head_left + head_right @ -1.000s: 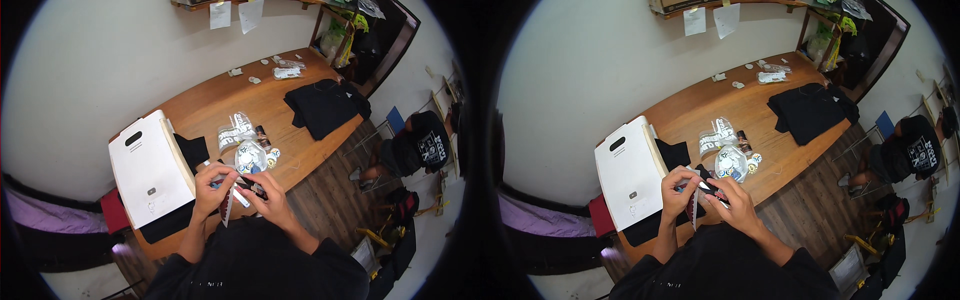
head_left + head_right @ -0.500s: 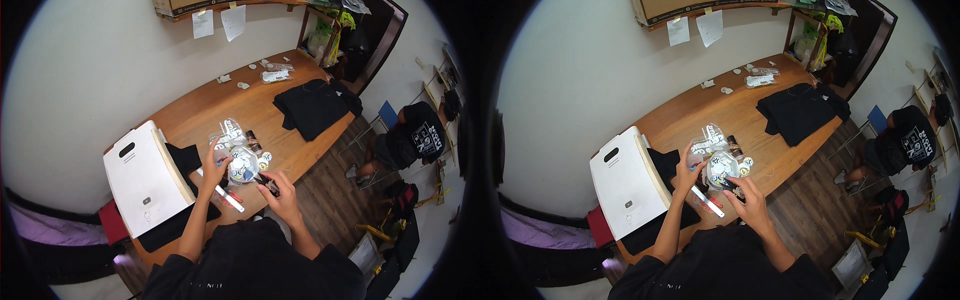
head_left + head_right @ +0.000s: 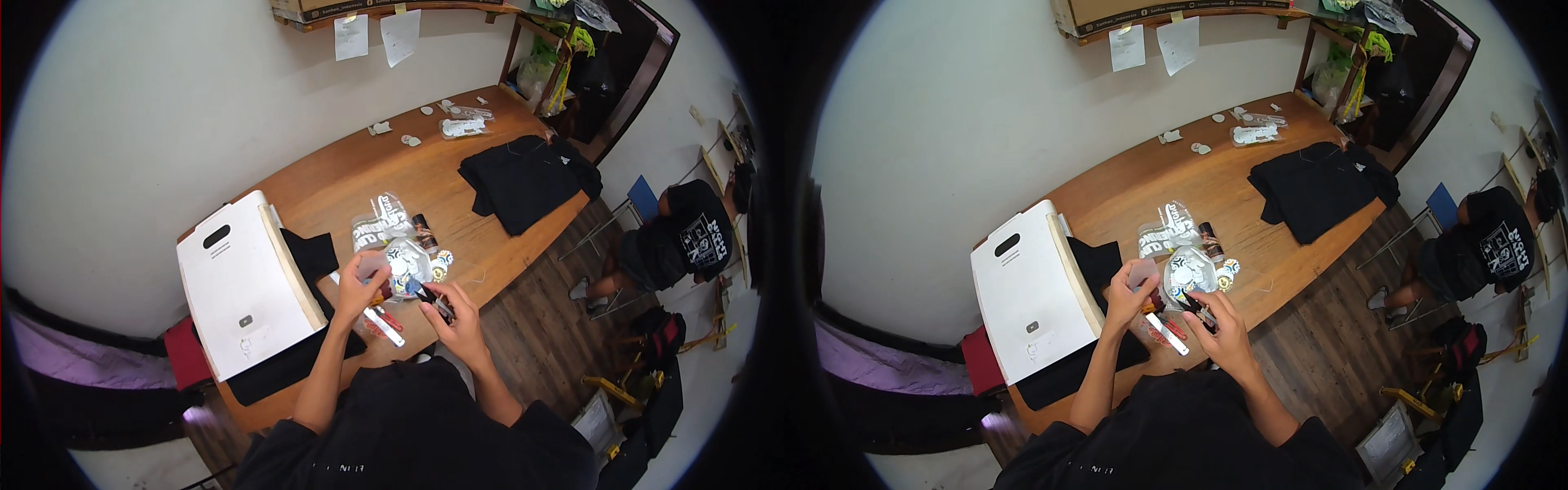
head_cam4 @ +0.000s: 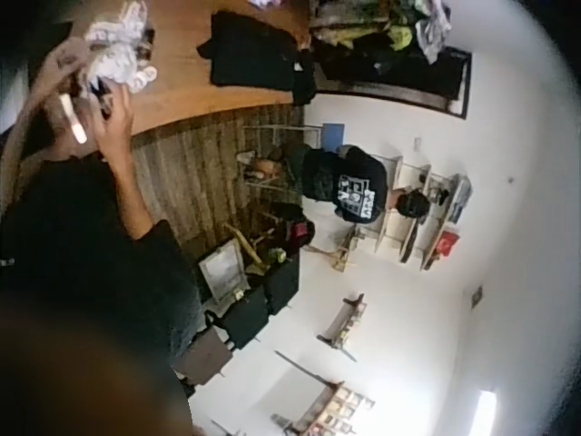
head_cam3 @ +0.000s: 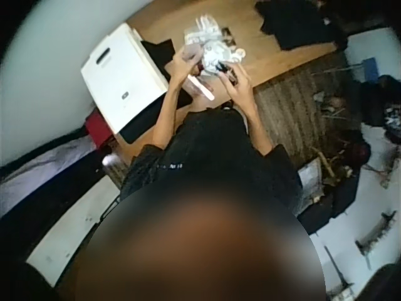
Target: Trimming printed heat transfer decals with a pair of scissors at a workbench.
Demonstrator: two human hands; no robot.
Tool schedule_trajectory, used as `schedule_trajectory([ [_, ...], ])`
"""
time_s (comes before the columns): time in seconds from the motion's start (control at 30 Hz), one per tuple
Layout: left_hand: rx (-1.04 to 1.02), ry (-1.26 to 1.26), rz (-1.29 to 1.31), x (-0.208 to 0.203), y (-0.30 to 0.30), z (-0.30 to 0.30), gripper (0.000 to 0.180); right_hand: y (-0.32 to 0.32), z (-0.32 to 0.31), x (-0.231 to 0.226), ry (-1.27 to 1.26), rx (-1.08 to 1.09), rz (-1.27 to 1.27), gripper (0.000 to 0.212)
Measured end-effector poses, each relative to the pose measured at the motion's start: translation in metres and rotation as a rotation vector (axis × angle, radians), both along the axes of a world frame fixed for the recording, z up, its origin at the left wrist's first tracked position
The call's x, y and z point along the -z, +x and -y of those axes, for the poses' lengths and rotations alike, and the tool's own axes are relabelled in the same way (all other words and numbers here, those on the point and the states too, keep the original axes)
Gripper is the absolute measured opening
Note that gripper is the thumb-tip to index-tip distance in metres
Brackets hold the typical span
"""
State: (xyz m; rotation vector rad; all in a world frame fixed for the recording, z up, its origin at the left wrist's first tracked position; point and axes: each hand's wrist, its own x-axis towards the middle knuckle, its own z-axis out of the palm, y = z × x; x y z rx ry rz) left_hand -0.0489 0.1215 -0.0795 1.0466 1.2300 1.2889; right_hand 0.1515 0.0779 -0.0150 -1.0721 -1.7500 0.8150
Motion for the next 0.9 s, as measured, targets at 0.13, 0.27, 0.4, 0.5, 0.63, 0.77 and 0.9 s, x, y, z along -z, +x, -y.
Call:
schedule_trajectory([
  [0.13,0.065,0.102,0.228,-0.021,0.014,0.028,0.023,-0.008,0.005,0.0,-0.125,-0.042,-0.142,0.03],
  [0.27,-0.041,0.119,0.294,-0.051,0.033,0.055,0.034,-0.02,0.014,0.007,-0.214,-0.091,-0.304,0.028],
  [0.4,-0.071,0.062,0.373,-0.064,0.041,0.071,0.03,-0.025,0.019,0.009,-0.212,-0.085,-0.334,0.028],
  [0.5,-0.093,0.06,0.304,-0.063,0.044,0.078,0.019,-0.023,0.021,0.01,-0.219,-0.109,-0.338,0.028],
  [0.63,-0.134,0.118,0.216,-0.076,0.047,0.085,0.015,-0.026,0.026,0.001,-0.255,-0.123,-0.429,0.029],
  [0.77,-0.135,0.165,0.191,-0.08,0.047,0.089,0.016,-0.029,0.03,-0.002,-0.256,-0.151,-0.48,0.029],
  [0.9,-0.149,0.183,0.175,-0.085,0.045,0.094,0.015,-0.035,0.032,-0.004,-0.232,-0.145,-0.537,0.029],
])
